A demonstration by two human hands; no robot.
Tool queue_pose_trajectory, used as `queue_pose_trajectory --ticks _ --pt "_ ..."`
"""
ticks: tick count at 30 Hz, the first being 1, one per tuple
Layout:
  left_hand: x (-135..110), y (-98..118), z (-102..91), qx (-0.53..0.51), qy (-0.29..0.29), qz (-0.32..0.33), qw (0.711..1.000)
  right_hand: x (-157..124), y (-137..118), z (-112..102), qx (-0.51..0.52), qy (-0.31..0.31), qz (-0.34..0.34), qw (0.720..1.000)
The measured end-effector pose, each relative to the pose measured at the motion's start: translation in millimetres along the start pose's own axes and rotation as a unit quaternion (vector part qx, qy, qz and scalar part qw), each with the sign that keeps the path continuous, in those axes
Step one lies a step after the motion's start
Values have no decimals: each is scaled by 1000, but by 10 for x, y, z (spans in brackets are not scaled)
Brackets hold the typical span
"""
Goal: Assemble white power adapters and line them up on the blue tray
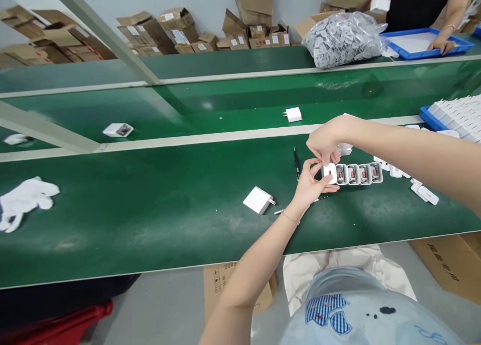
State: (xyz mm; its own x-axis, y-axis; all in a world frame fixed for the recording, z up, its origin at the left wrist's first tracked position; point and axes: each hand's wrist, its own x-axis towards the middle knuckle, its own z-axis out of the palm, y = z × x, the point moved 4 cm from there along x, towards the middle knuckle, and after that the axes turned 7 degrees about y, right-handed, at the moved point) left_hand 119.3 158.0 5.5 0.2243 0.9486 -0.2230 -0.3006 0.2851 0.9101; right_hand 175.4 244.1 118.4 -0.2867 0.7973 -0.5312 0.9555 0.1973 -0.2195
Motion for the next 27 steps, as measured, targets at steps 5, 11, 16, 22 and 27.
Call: queue_pose_trajectory --ticks 5,11,16,22,27 --pt "15 1 -7 1 -15 -5 1000 67 23 93 -71 -79 -34 994" --pt "28 -18 -14 18 -40 2 999 134 117 140 -69 -42 -36 996" --pt "63 -60 -18 37 -35 23 998 80 213 18 81 73 3 994" --pt "48 -121 -27 80 -20 68 994 -61 187 93 4 -3 -53 999" --pt "28 -112 -53 120 -32 92 988 -426 338 103 -77 76 -183 977"
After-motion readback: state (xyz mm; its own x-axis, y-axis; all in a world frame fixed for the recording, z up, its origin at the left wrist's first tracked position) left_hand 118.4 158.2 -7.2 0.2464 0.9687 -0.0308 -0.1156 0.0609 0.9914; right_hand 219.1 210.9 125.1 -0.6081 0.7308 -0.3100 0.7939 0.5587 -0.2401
